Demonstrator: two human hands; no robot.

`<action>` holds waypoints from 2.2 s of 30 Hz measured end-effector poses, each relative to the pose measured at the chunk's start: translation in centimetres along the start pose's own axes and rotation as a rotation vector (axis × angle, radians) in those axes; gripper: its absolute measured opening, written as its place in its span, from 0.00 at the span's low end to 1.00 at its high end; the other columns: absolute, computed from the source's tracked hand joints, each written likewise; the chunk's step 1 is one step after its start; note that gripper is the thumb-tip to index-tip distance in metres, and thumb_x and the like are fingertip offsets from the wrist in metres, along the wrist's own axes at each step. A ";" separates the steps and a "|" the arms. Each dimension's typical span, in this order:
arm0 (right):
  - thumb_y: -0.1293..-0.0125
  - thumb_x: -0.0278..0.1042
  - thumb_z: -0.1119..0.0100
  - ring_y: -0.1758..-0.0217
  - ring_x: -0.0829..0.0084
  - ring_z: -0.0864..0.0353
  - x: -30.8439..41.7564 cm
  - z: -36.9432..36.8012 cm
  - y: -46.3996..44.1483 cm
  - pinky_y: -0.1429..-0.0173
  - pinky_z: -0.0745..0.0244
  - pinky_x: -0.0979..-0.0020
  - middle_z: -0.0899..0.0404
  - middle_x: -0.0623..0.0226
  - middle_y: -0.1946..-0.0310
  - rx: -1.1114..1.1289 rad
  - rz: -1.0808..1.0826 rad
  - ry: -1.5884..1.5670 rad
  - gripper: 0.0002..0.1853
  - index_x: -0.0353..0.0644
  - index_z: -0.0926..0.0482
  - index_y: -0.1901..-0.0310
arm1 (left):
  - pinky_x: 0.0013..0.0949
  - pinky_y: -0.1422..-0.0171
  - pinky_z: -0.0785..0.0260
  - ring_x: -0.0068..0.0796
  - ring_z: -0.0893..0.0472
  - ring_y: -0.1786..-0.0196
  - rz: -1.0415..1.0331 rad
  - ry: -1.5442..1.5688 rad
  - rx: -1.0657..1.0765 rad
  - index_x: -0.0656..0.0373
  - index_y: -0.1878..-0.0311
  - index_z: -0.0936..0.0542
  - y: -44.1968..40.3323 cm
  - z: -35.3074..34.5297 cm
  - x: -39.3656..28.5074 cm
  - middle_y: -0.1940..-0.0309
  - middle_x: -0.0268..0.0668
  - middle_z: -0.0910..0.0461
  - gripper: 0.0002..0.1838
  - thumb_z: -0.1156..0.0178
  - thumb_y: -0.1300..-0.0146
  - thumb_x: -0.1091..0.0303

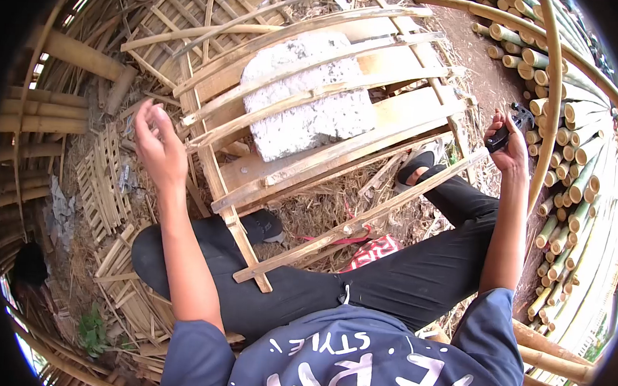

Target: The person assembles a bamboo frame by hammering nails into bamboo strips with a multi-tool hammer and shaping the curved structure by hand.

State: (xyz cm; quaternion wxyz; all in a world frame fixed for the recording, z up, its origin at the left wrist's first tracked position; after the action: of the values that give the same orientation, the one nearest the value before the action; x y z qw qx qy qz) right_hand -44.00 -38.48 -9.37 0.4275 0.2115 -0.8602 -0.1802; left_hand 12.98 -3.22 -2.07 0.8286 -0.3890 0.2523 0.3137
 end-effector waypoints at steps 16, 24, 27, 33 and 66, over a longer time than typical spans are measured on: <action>0.20 0.39 0.51 0.70 0.78 0.23 2.2 -0.5 2.4 0.63 0.25 0.71 0.17 0.67 0.62 0.123 0.008 -0.193 0.13 0.39 0.25 0.46 | 0.58 0.36 0.40 0.48 0.33 0.33 -0.693 -0.320 0.692 0.64 0.31 0.31 20.2 -16.0 -29.5 0.40 0.46 0.29 0.40 0.34 0.39 0.45; 0.20 0.38 0.52 0.68 0.78 0.22 2.6 0.1 3.3 0.62 0.26 0.70 0.17 0.67 0.63 0.145 -0.001 -0.224 0.12 0.39 0.25 0.47 | 0.42 0.67 0.19 0.45 0.12 0.67 -0.366 -0.167 0.835 0.64 0.53 0.22 22.1 -21.1 -29.4 0.70 0.46 0.15 0.22 0.37 0.32 0.50; 0.20 0.39 0.51 0.68 0.79 0.23 2.8 0.2 3.6 0.60 0.26 0.70 0.18 0.69 0.62 0.143 0.016 -0.218 0.14 0.39 0.25 0.44 | 0.41 0.68 0.19 0.46 0.12 0.70 -0.324 -0.053 0.787 0.64 0.56 0.20 21.1 -19.3 -30.3 0.76 0.48 0.16 0.22 0.39 0.30 0.50; 0.20 0.38 0.52 0.69 0.79 0.23 3.3 0.1 3.7 0.62 0.26 0.69 0.18 0.67 0.62 0.148 0.048 -0.212 0.12 0.41 0.27 0.45 | 0.42 0.69 0.21 0.44 0.14 0.73 -0.397 0.018 0.524 0.63 0.56 0.20 17.5 -13.2 -33.4 0.76 0.46 0.16 0.16 0.37 0.30 0.57; 0.29 0.43 0.33 0.80 0.87 0.34 1.7 -15.5 9.7 0.77 0.38 0.80 0.24 0.74 0.72 0.270 0.527 0.165 0.15 0.40 0.16 0.52 | 0.23 0.80 0.60 0.14 0.54 0.81 -0.387 1.054 -0.085 0.50 0.71 0.40 1.2 37.5 -22.1 0.82 0.23 0.50 0.22 0.52 0.20 0.50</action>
State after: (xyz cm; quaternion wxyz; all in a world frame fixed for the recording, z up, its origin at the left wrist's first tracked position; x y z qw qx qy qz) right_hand -34.42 -33.13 5.36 0.4960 0.0498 -0.8640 0.0706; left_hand 3.68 20.37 33.41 0.6164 -0.5656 0.5432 -0.0711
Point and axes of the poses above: each hand's wrist, its own y-axis away from the middle knuckle, its own z-axis out of the back of the hand, x = y × z, the point moved 5 cm from there along -y, towards the middle knuckle
